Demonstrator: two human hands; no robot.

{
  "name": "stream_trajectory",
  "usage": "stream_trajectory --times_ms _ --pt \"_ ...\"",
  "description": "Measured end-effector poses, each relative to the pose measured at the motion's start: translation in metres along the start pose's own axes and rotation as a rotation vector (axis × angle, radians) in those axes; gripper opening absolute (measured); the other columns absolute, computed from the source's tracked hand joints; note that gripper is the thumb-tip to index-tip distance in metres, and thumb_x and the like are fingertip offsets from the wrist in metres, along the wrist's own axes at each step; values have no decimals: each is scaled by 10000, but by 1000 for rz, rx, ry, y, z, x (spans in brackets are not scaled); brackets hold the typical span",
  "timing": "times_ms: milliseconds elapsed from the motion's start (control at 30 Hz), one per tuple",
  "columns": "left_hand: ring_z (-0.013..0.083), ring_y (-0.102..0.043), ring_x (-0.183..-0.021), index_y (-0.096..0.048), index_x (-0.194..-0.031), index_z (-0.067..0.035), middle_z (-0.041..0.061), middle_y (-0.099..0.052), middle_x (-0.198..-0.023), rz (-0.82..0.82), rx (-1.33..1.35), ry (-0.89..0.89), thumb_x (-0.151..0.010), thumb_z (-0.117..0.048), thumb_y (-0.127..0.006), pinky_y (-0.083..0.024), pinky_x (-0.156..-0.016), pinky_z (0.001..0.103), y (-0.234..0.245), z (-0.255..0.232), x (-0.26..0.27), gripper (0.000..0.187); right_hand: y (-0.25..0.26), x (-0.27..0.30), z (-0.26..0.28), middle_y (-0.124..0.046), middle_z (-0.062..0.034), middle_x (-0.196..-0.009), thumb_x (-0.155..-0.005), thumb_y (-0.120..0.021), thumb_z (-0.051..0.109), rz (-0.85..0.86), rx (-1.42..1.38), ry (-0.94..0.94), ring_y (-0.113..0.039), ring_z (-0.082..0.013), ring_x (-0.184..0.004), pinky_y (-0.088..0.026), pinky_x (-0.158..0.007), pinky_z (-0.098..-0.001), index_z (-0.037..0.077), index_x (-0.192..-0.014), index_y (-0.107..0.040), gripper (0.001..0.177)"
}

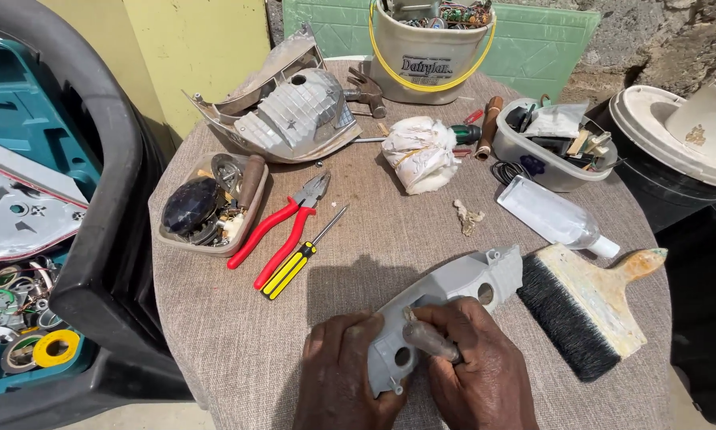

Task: The person uses a screwdriver to scrape and remove dried residue from the interior of a white plastic electronic housing. They rotate the housing to access different areas and continue scraping until the residue is removed.

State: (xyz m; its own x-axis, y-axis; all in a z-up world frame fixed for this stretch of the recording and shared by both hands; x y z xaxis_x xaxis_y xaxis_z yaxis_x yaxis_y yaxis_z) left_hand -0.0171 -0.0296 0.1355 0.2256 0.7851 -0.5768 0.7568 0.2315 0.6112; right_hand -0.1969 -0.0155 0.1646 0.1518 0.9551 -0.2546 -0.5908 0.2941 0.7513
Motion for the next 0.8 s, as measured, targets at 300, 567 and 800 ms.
stream_trajectory --times_ms 300,567,800 --pt "346 -648 -1053 -624 -1319 -102 117 -674 -1180 24 -24 103 -741 -487 -893 -507 -873 546 3 3 -8 744 6 7 0 -781 93 -950 -817 -847 258 -74 -157 47 -822 -85 -818 -582 -728 -250 311 -1035 -846 224" --pt "363 -638 -1029 -641 -1323 -85 122 -671 -1158 52 -3 100 -590 -385 -891 -498 -887 549 0 8 -8 830 12 17 27 -797 53 -1029 -924 -749 323 53 -251 277 -825 -59 -882 -582 -764 -197 237 -1112 -858 234" --pt "351 -594 -1126 -607 -1328 -98 88 -642 -1273 108 -92 55 -452 -270 -920 -456 -941 568 1 -9 -3 946 18 15 24 -704 -4 -1119 -1074 -404 632 354 -258 474 -803 -144 -918 -612 -741 -256 193 -1220 -768 589"
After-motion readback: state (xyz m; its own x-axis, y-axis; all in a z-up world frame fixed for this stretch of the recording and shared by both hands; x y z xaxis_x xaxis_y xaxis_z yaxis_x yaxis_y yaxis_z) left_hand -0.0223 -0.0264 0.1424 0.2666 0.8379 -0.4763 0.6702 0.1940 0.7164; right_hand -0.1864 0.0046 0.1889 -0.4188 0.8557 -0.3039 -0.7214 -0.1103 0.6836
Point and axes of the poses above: each hand's wrist, its own x-axis away from the middle knuckle, its own y-axis out of the back of the hand, z = x × y, the point moved 7 cm from there along -x, towards the middle knuckle
